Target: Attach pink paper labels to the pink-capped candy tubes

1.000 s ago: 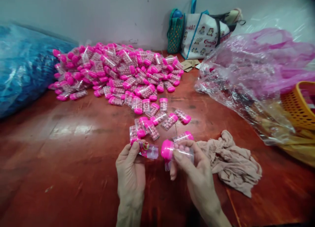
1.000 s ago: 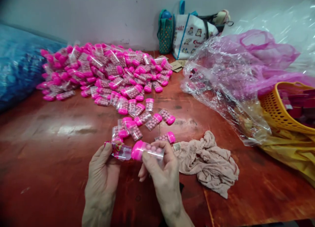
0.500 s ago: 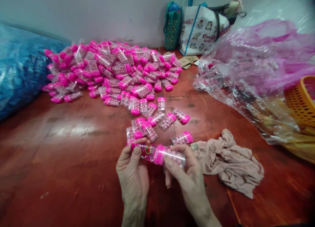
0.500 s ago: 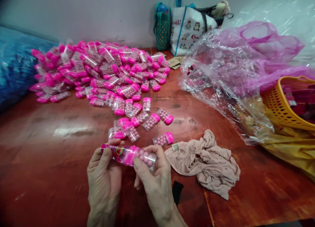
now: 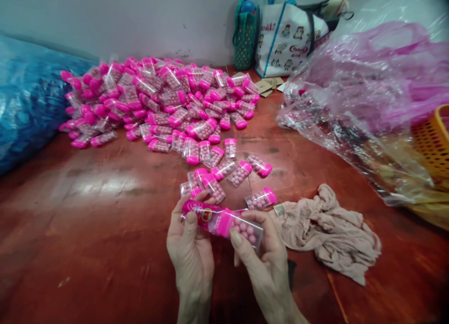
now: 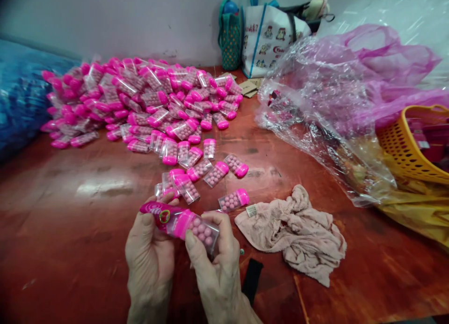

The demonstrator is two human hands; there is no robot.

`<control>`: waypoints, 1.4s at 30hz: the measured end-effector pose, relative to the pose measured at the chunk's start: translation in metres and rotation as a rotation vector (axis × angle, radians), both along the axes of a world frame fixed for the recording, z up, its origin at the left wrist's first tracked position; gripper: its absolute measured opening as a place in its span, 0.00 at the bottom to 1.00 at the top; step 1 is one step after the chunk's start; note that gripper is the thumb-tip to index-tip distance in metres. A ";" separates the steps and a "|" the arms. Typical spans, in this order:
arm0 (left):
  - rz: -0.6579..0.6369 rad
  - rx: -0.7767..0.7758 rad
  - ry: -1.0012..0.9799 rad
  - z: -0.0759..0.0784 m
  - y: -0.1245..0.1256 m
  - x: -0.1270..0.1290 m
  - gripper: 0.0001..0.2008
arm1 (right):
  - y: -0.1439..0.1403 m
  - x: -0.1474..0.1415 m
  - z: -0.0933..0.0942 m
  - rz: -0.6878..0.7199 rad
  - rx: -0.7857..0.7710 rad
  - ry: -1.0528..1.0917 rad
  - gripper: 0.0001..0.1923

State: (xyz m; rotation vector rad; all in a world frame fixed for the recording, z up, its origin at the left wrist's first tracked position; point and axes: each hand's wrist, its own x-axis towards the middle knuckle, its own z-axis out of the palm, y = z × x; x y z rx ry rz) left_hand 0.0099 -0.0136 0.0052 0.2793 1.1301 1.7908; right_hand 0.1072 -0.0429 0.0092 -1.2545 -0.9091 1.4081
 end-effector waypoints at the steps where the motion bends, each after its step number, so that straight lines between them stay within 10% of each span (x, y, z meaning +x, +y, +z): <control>1: 0.000 -0.007 -0.032 -0.001 0.000 0.001 0.13 | -0.001 -0.001 -0.002 -0.012 0.027 -0.015 0.11; 11: -0.091 -0.104 -0.164 0.008 -0.006 0.019 0.11 | -0.007 -0.010 -0.014 -0.113 0.163 -0.205 0.12; 18: -0.279 -0.094 -0.246 0.007 -0.008 0.018 0.15 | -0.006 -0.006 -0.007 0.047 -0.016 0.350 0.08; 25: -0.210 0.037 -0.128 0.003 -0.007 0.019 0.15 | -0.015 -0.004 -0.016 -0.067 0.134 -0.201 0.10; 33: -0.459 -0.099 -0.229 0.002 -0.005 0.022 0.16 | -0.006 -0.008 -0.023 -0.125 0.022 0.182 0.09; 42: -0.495 -0.073 -0.238 0.002 -0.008 0.027 0.12 | -0.011 -0.008 -0.030 -0.196 0.134 -0.065 0.10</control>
